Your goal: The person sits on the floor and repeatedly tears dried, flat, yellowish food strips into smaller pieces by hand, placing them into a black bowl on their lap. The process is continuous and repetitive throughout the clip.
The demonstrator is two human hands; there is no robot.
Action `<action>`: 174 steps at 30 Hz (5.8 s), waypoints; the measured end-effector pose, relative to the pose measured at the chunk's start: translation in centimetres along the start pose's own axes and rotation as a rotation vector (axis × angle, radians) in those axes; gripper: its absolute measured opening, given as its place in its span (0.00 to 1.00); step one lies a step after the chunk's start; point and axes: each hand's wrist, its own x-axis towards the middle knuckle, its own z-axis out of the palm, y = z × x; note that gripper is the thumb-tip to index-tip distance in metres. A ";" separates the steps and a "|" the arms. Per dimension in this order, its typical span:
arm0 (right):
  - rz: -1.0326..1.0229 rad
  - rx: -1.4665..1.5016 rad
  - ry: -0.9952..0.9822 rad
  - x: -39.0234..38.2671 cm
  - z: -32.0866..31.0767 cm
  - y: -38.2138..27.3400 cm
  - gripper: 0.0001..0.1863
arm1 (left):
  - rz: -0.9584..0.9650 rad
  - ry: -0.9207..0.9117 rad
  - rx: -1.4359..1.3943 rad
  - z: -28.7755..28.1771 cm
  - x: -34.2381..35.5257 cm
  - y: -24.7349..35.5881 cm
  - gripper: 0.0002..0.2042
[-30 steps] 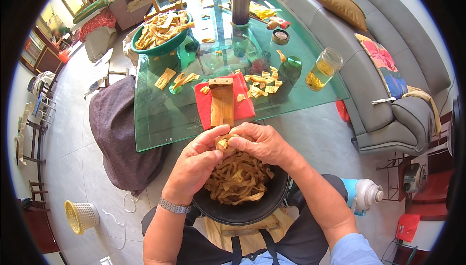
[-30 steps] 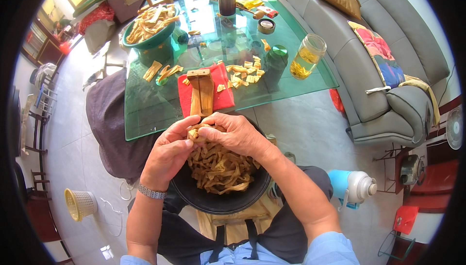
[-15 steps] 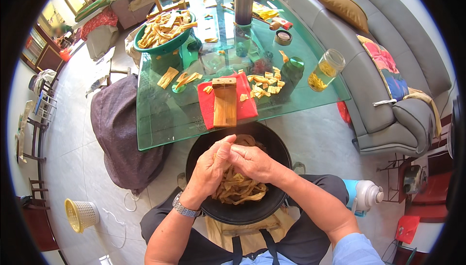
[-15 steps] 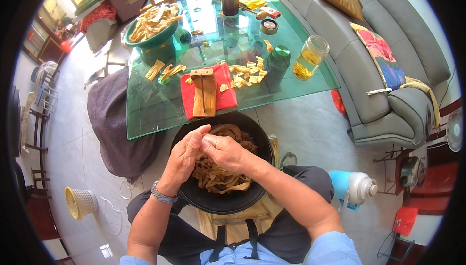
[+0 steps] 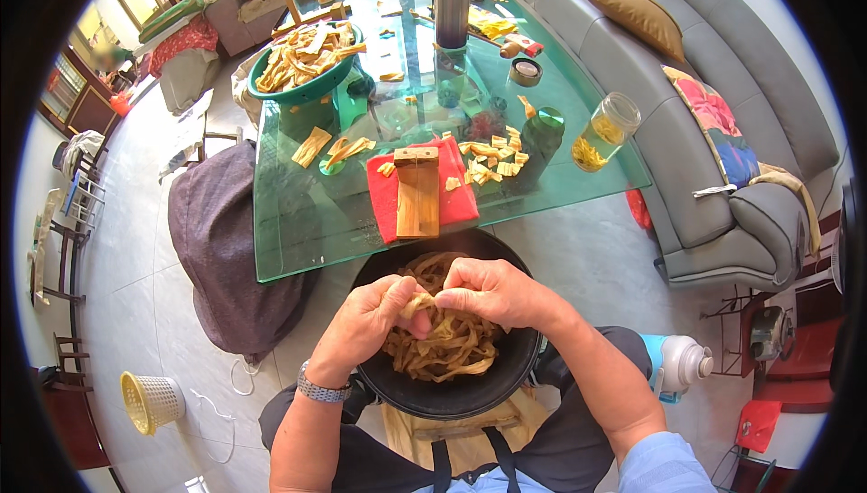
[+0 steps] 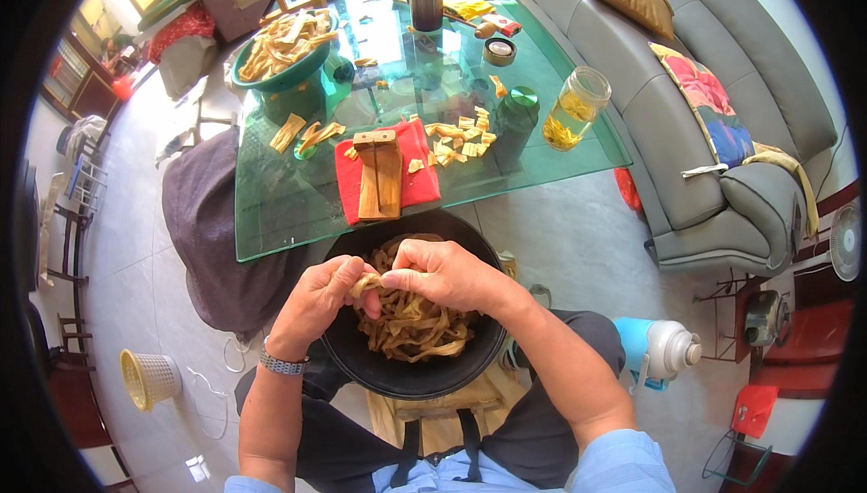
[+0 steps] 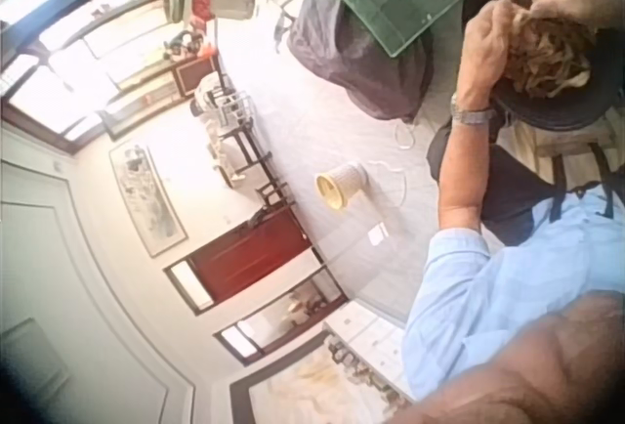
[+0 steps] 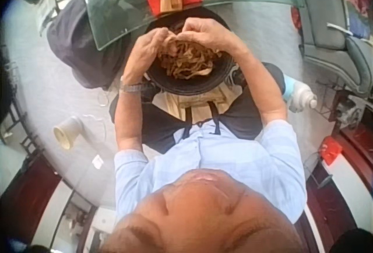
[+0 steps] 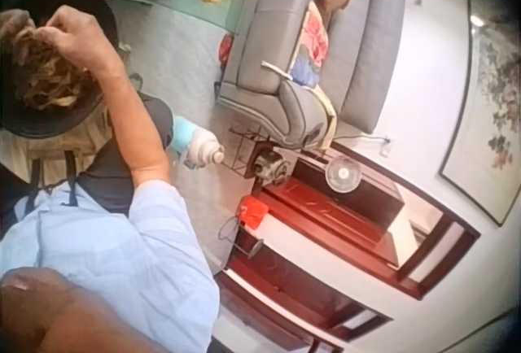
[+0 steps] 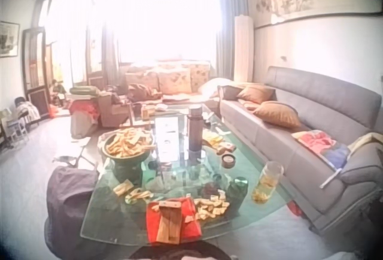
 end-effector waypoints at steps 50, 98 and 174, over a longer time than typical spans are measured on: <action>-0.410 -0.531 0.449 5.2 -3.5 1.9 0.14 | 0.417 0.347 0.443 -3.4 7.1 1.8 0.10; -0.006 0.029 0.101 3.3 1.9 -0.9 0.20 | 0.248 0.246 -0.575 0.9 5.8 -0.1 0.14; -0.683 -0.203 0.250 0.2 3.0 -3.1 0.05 | 0.018 -0.132 -0.422 1.8 1.6 -0.4 0.15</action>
